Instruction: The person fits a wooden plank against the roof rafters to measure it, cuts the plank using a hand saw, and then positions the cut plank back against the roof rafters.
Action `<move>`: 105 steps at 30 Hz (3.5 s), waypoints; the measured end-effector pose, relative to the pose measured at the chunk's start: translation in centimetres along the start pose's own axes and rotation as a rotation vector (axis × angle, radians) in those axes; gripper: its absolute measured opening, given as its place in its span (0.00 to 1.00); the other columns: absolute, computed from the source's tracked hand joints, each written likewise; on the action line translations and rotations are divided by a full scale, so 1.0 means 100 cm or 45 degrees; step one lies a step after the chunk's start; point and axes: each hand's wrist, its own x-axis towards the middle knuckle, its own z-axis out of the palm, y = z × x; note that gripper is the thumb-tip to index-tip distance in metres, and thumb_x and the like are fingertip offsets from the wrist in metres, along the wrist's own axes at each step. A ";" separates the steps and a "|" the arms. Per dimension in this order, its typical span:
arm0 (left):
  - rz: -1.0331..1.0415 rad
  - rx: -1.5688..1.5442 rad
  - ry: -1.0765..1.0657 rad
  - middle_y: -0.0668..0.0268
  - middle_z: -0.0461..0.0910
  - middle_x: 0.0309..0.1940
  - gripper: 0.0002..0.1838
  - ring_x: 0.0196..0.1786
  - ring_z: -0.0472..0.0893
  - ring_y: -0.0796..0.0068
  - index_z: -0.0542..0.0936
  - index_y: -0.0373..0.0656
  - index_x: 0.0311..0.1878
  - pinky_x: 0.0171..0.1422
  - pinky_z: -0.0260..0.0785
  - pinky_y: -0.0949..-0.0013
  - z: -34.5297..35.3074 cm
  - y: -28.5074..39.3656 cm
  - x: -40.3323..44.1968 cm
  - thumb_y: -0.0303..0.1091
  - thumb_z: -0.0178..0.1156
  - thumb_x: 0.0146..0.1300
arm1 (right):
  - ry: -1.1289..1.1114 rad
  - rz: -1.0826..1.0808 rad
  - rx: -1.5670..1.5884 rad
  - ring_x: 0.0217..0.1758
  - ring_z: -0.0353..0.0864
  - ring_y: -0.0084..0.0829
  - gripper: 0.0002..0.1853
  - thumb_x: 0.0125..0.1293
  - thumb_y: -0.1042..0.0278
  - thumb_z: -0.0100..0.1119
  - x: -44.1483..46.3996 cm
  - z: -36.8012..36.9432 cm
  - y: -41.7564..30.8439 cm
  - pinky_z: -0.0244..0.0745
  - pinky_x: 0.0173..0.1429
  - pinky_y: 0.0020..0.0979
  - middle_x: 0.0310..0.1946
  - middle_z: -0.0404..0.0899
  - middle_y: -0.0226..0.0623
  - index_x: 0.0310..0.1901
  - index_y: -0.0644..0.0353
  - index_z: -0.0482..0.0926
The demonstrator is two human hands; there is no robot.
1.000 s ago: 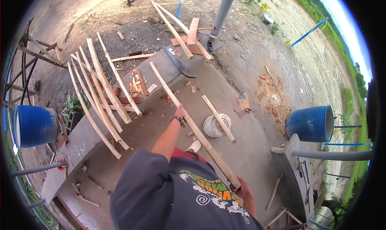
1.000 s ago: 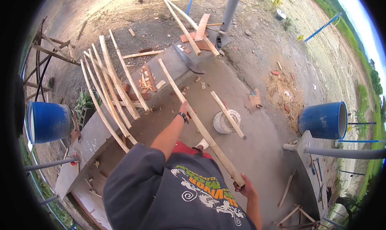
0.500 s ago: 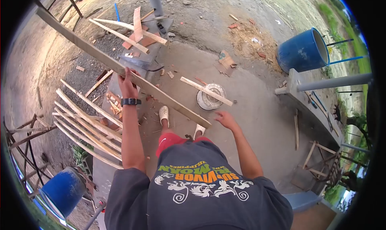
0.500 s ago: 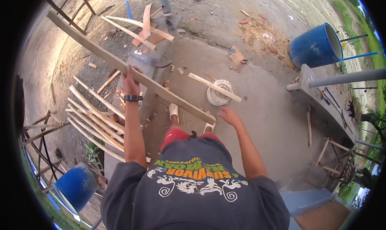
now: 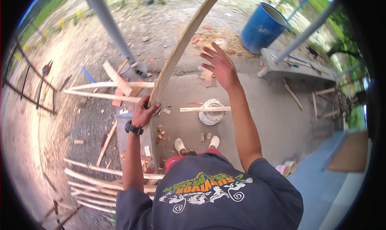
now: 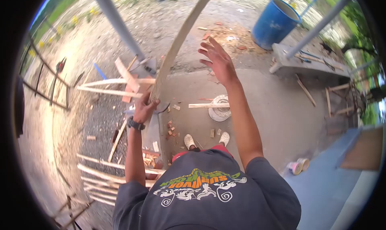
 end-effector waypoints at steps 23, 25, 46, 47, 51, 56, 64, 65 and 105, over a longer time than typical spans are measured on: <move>-0.247 0.701 -0.453 0.52 0.85 0.45 0.28 0.48 0.84 0.52 0.78 0.38 0.56 0.52 0.76 0.58 0.031 -0.218 -0.023 0.40 0.72 0.53 | 1.110 0.851 -0.465 0.62 0.78 0.39 0.29 0.69 0.55 0.66 -0.116 -0.200 0.181 0.72 0.65 0.51 0.57 0.78 0.39 0.65 0.59 0.68; -0.304 0.726 -0.406 0.51 0.84 0.47 0.29 0.50 0.82 0.48 0.77 0.40 0.56 0.54 0.75 0.55 0.023 -0.270 -0.034 0.39 0.72 0.50 | 1.130 0.992 -0.315 0.60 0.78 0.40 0.27 0.70 0.54 0.65 -0.138 -0.213 0.225 0.72 0.66 0.53 0.57 0.77 0.39 0.64 0.58 0.70; -0.515 1.805 -0.044 0.57 0.74 0.47 0.19 0.57 0.73 0.50 0.71 0.43 0.47 0.57 0.69 0.48 -0.033 -0.507 -0.071 0.28 0.66 0.52 | 1.103 1.017 0.500 0.63 0.79 0.47 0.17 0.65 0.81 0.55 -0.200 -0.188 0.472 0.76 0.68 0.53 0.54 0.80 0.50 0.56 0.73 0.73; -0.558 1.810 -0.050 0.57 0.73 0.48 0.21 0.56 0.74 0.51 0.71 0.43 0.48 0.57 0.69 0.49 -0.038 -0.501 -0.074 0.28 0.68 0.51 | 1.084 0.999 0.519 0.63 0.79 0.47 0.18 0.64 0.83 0.54 -0.201 -0.175 0.468 0.76 0.68 0.53 0.54 0.80 0.50 0.56 0.71 0.73; -0.581 1.707 -0.063 0.56 0.73 0.50 0.32 0.57 0.72 0.48 0.72 0.44 0.55 0.59 0.67 0.48 -0.029 -0.467 -0.069 0.28 0.76 0.45 | 1.080 0.877 0.665 0.68 0.75 0.41 0.20 0.62 0.86 0.52 -0.203 -0.138 0.447 0.74 0.70 0.50 0.60 0.78 0.44 0.56 0.62 0.74; -0.444 1.632 -0.159 0.54 0.73 0.54 0.34 0.60 0.70 0.46 0.73 0.43 0.58 0.65 0.64 0.48 0.019 -0.427 -0.049 0.30 0.77 0.46 | 0.999 0.803 0.739 0.72 0.71 0.35 0.25 0.60 0.87 0.51 -0.207 -0.140 0.428 0.71 0.72 0.45 0.66 0.75 0.39 0.60 0.58 0.73; -0.176 1.204 -0.349 0.50 0.77 0.53 0.33 0.58 0.74 0.43 0.73 0.39 0.59 0.65 0.65 0.47 0.113 -0.414 -0.008 0.29 0.73 0.48 | 0.762 0.825 0.832 0.70 0.71 0.32 0.28 0.59 0.84 0.56 -0.235 -0.164 0.433 0.71 0.70 0.36 0.64 0.75 0.40 0.63 0.59 0.71; -0.155 1.146 -0.415 0.49 0.78 0.51 0.32 0.57 0.75 0.43 0.73 0.39 0.59 0.64 0.66 0.47 0.118 -0.419 -0.007 0.29 0.72 0.50 | 0.762 0.828 0.843 0.70 0.71 0.32 0.28 0.59 0.84 0.56 -0.239 -0.168 0.428 0.71 0.70 0.36 0.64 0.75 0.40 0.63 0.59 0.71; -0.305 1.247 -0.348 0.58 0.80 0.44 0.23 0.53 0.77 0.49 0.77 0.45 0.49 0.57 0.67 0.50 0.168 -0.499 -0.001 0.31 0.67 0.46 | 0.682 0.991 0.868 0.28 0.81 0.23 0.06 0.76 0.65 0.58 -0.281 -0.433 0.442 0.81 0.38 0.27 0.35 0.83 0.30 0.45 0.58 0.78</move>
